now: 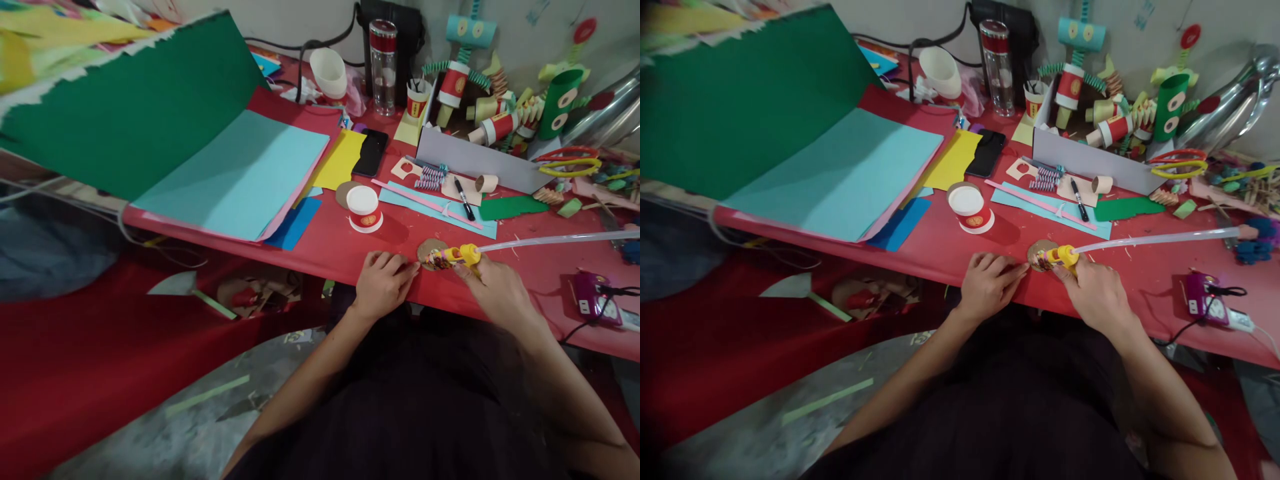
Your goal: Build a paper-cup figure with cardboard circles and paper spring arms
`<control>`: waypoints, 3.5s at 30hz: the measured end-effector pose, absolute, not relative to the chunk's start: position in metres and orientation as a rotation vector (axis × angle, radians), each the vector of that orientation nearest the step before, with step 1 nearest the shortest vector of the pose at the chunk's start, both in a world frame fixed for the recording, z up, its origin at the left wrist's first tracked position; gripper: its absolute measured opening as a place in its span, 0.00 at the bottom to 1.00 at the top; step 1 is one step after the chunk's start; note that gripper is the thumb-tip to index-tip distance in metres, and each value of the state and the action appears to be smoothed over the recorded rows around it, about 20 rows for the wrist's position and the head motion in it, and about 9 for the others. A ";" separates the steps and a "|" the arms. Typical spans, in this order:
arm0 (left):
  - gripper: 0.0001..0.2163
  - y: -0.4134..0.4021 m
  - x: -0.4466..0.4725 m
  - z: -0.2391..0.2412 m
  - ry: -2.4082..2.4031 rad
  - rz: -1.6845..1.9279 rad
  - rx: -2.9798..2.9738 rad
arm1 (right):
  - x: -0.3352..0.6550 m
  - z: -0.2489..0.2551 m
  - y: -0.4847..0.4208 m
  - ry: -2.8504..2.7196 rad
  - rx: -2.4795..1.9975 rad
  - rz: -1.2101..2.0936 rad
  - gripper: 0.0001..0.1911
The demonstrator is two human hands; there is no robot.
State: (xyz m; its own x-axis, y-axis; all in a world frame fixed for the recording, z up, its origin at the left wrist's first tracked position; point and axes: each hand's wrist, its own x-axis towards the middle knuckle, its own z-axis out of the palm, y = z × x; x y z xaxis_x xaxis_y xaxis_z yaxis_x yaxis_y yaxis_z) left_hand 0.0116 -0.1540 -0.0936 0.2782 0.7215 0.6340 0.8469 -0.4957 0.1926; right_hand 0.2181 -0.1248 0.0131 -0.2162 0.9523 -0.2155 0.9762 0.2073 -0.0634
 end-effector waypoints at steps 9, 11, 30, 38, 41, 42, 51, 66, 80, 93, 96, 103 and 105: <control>0.08 -0.154 0.011 -0.093 -1.464 -1.024 -2.361 | 0.228 0.010 -0.132 2.368 1.905 -0.204 0.27; 0.08 -0.154 0.011 -0.094 -1.474 -1.008 -2.363 | 0.230 0.009 -0.133 2.372 1.909 -0.199 0.28; 0.09 -0.155 0.009 -0.094 -1.463 -0.977 -2.377 | 0.233 0.013 -0.137 2.311 1.908 -0.204 0.28; 0.09 -0.155 0.009 -0.094 -1.478 -0.967 -2.371 | 0.245 0.013 -0.137 2.353 1.974 -0.190 0.30; 0.09 -0.155 0.009 -0.094 -1.482 -0.950 -2.379 | 0.246 0.012 -0.135 2.346 2.021 -0.175 0.29; 0.10 -0.155 0.009 -0.094 -1.490 -0.940 -2.390 | 0.246 0.012 -0.135 2.348 2.025 -0.172 0.29; 0.09 -0.155 0.009 -0.093 -1.481 -0.961 -2.375 | 0.248 0.012 -0.133 2.276 2.011 -0.166 0.28; 0.09 -0.155 0.009 -0.093 -1.479 -0.963 -2.387 | 0.247 0.020 -0.115 2.167 2.065 -0.192 0.25; 0.08 -0.154 0.010 -0.091 -1.435 -0.998 -2.352 | 0.239 0.022 -0.112 2.157 2.077 -0.154 0.24; 0.08 -0.154 0.010 -0.091 -1.431 -0.983 -2.346 | 0.240 0.029 -0.119 2.200 2.077 -0.080 0.24; 0.08 -0.154 0.010 -0.091 -1.426 -0.986 -2.341 | 0.236 0.029 -0.116 2.140 2.055 -0.099 0.23; 0.08 -0.154 0.010 -0.091 -1.448 -0.973 -2.351 | 0.232 0.025 -0.108 2.102 2.046 -0.132 0.25; 0.08 -0.154 0.010 -0.091 -1.450 -0.975 -2.354 | 0.231 0.025 -0.106 2.102 2.049 -0.123 0.25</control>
